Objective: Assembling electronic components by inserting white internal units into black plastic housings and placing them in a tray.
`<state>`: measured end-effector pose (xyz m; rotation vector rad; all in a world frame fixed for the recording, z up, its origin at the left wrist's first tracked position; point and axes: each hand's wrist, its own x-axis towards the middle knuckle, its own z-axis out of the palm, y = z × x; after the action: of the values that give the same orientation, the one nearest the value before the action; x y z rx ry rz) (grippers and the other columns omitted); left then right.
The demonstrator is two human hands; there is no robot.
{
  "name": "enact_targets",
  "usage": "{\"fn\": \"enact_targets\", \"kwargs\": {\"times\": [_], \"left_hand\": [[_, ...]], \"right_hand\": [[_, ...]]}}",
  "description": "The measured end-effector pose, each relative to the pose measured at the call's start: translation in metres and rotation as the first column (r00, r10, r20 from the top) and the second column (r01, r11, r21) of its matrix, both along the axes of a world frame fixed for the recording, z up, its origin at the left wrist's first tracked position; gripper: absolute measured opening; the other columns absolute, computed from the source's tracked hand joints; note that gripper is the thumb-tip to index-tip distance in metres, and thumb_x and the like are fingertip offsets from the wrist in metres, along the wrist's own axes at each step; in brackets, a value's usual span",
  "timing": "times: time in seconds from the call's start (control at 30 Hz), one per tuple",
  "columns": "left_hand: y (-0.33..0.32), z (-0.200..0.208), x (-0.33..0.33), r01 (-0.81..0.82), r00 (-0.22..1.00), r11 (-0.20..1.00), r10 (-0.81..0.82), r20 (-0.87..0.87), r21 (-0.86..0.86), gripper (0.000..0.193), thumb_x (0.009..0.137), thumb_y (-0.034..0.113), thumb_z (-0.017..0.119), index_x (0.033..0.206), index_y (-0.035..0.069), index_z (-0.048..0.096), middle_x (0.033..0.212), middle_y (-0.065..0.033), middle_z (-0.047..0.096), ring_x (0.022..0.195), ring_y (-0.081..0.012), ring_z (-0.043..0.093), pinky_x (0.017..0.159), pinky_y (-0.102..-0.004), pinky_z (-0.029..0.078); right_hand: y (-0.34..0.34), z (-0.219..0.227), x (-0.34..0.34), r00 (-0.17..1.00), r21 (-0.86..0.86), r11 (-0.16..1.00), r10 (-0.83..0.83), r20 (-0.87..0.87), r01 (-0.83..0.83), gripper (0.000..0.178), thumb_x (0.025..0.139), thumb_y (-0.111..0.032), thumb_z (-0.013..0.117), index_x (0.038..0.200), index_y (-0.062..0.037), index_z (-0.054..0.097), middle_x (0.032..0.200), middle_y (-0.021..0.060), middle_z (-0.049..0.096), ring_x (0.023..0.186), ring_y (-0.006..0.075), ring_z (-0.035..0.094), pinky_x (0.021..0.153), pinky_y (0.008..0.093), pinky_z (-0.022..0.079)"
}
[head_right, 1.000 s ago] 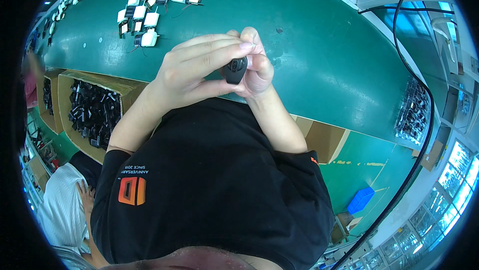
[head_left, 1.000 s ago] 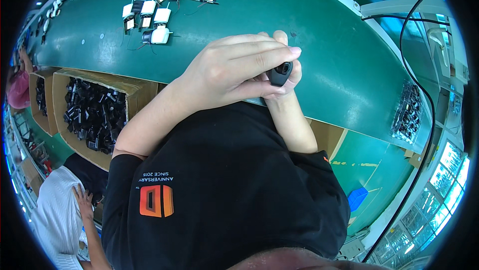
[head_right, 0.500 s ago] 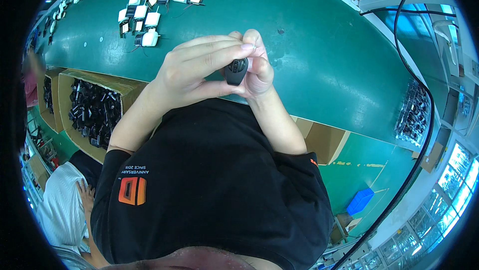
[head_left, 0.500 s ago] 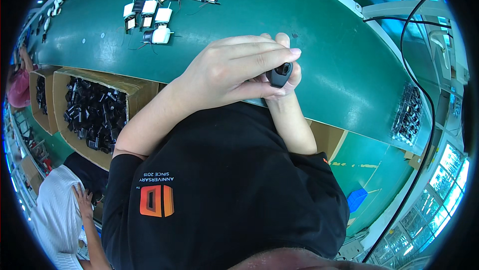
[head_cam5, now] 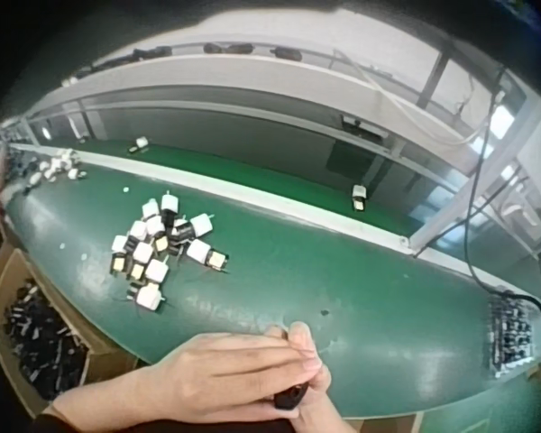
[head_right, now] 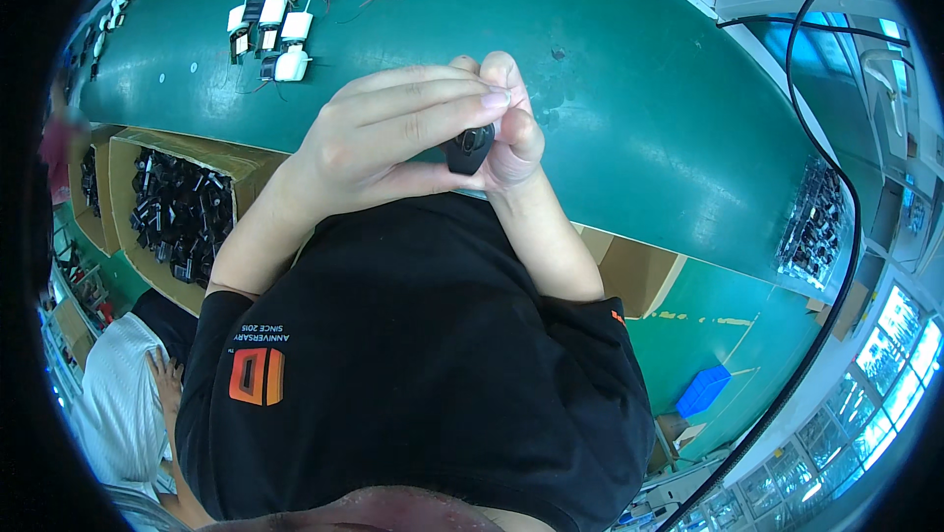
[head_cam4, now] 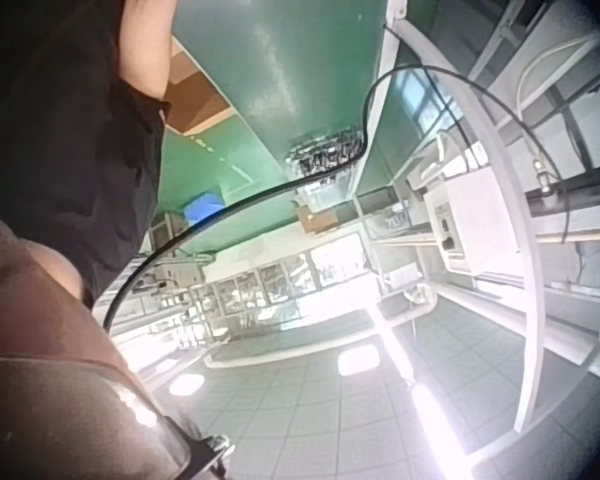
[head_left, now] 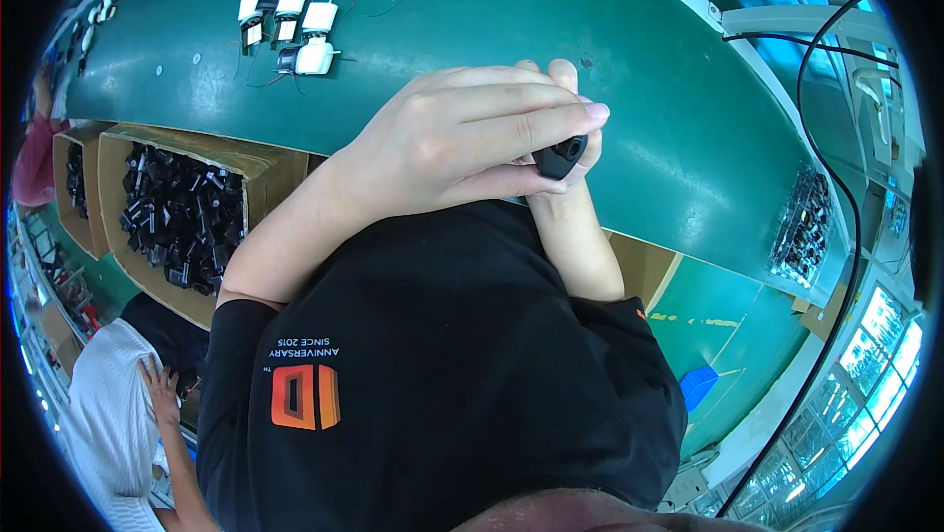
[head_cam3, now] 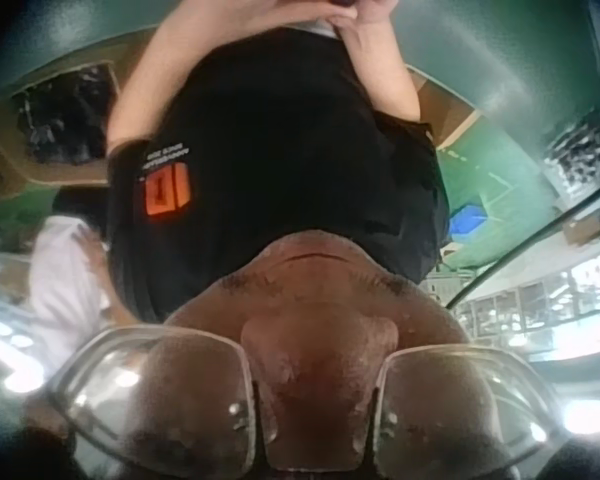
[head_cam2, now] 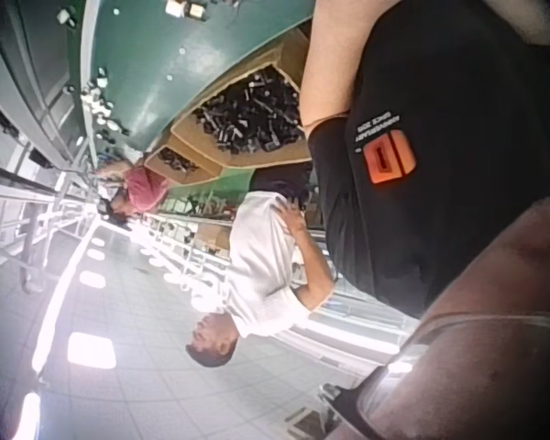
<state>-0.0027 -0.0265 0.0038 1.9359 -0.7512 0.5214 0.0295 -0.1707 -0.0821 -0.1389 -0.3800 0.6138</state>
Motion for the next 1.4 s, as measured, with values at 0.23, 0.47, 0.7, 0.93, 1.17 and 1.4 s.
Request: {"fn": "enact_targets", "kwargs": {"times": [0.23,0.47,0.7,0.93,1.17,1.4], "left_hand": [[0.006,0.002,0.000,0.066,0.998,0.997,-0.065,-0.023,0.042,0.057,0.068,0.018,0.080,0.119,-0.002,0.064,0.111,-0.0144,0.068,0.103,-0.0310,0.067,0.093,-0.0425,0.054],[0.004,-0.004,0.000,0.022,1.000,0.999,-0.022,0.006,0.027,0.057,0.069,0.022,0.080,0.120,0.002,0.065,0.112,-0.0095,0.069,0.101,-0.0280,0.067,0.086,-0.0386,0.056],[0.004,-0.006,0.000,-0.014,1.000,1.000,0.014,0.015,0.025,0.056,0.069,0.026,0.079,0.120,0.006,0.067,0.113,-0.0046,0.070,0.100,-0.0256,0.068,0.081,-0.0355,0.058],[0.001,-0.008,0.004,0.008,1.000,1.000,-0.008,0.009,-0.003,0.056,0.068,0.025,0.079,0.120,0.006,0.067,0.115,-0.0049,0.069,0.103,-0.0258,0.067,0.083,-0.0366,0.057],[0.021,-0.012,0.000,0.076,0.993,0.993,-0.083,-0.084,-0.092,0.058,0.075,0.020,0.080,0.125,-0.001,0.060,0.117,-0.0156,0.067,0.108,-0.0325,0.065,0.096,-0.0421,0.050],[0.036,0.000,-0.012,-0.093,0.994,0.923,0.067,-0.081,-0.374,0.062,0.073,0.015,0.082,0.128,-0.001,0.057,0.115,-0.0170,0.066,0.102,-0.0304,0.064,0.089,-0.0380,0.051]], "right_hand": [[0.000,0.003,-0.003,0.998,0.022,0.999,0.038,-0.056,-0.036,0.037,0.080,-0.031,0.081,0.102,-0.0147,0.057,0.103,0.0050,0.058,0.096,0.0160,0.060,0.081,0.0295,0.053],[0.000,0.002,-0.004,0.996,0.025,0.999,0.048,-0.072,-0.046,0.035,0.082,-0.030,0.079,0.103,-0.0140,0.056,0.103,0.0059,0.058,0.095,0.0163,0.060,0.079,0.0285,0.054],[-0.001,0.003,-0.005,0.992,-0.007,0.999,0.042,-0.120,-0.043,0.030,0.082,-0.024,0.077,0.101,-0.0134,0.056,0.102,0.0065,0.059,0.094,0.0171,0.061,0.078,0.0279,0.054],[-0.002,0.007,-0.004,0.994,0.072,0.997,0.039,-0.105,-0.032,0.023,0.083,-0.013,0.067,0.102,-0.0121,0.053,0.103,0.0080,0.058,0.095,0.0179,0.060,0.080,0.0290,0.054],[-0.010,0.038,0.006,0.987,-0.376,0.918,-0.077,0.142,0.126,0.059,0.074,-0.028,0.060,0.126,-0.0067,0.041,0.131,0.0164,0.046,0.122,0.0293,0.048,0.104,0.0399,0.038],[-0.093,0.010,0.260,0.332,-0.127,-0.602,0.242,0.912,0.788,0.071,0.078,-0.043,0.072,0.131,-0.0023,0.051,0.127,0.0242,0.055,0.123,0.0385,0.051,0.102,0.0466,0.042]]}}
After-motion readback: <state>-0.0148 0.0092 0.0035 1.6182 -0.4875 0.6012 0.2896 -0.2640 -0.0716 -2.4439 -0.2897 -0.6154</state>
